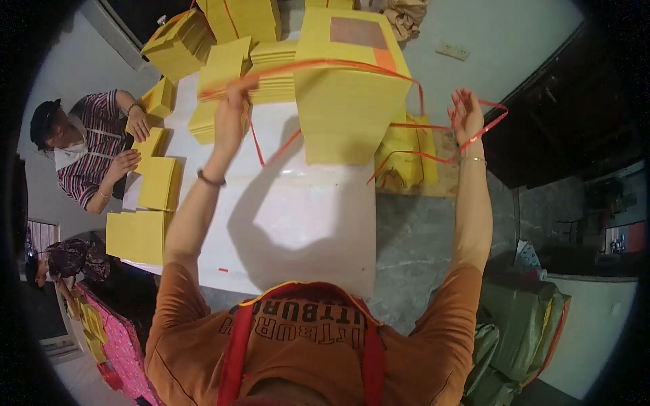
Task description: Folding, stacking, and tying bundles of joss paper.
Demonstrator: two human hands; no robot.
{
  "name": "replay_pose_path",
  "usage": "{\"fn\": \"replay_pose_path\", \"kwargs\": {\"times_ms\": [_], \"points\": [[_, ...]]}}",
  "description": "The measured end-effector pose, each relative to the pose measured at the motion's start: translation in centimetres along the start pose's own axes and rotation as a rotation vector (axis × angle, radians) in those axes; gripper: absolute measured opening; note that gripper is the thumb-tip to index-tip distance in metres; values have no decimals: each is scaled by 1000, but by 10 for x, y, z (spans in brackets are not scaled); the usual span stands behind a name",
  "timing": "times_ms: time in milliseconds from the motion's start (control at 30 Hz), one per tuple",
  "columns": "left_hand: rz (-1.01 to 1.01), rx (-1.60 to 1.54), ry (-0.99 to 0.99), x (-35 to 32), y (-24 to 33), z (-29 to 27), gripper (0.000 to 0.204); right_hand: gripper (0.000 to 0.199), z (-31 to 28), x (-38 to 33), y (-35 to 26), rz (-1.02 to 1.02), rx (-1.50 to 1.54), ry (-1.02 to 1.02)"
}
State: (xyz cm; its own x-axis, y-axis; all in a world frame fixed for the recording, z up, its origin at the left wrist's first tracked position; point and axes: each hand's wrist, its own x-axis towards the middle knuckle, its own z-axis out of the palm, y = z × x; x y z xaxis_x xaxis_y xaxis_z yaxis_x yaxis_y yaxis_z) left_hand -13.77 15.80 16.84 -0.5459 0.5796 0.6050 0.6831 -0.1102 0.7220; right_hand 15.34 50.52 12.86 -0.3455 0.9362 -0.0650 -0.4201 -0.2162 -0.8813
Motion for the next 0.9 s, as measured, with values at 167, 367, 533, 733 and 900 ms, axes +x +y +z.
{"fn": "replay_pose_path", "kwargs": {"times_ms": [167, 367, 533, 733, 900], "points": [[359, 229, -474, -131, -8, 14, 27, 26, -90, -31, 71, 53, -413, 134], [505, -9, -945, -189, 68, 155, 23, 19, -112, -62, 129, -38, -911, -117], [676, -206, -964, -231, 117, 208, 34, 20, -77, -78, 125, -98, -1297, -729], [719, -205, -1057, -266, 96, 195, 42, 31, -74, -70, 85, 0, -1186, -526], [213, -207, -956, -198, 58, 142, 26, 39, -45, -82, 70, -5, -1184, -629]]}}
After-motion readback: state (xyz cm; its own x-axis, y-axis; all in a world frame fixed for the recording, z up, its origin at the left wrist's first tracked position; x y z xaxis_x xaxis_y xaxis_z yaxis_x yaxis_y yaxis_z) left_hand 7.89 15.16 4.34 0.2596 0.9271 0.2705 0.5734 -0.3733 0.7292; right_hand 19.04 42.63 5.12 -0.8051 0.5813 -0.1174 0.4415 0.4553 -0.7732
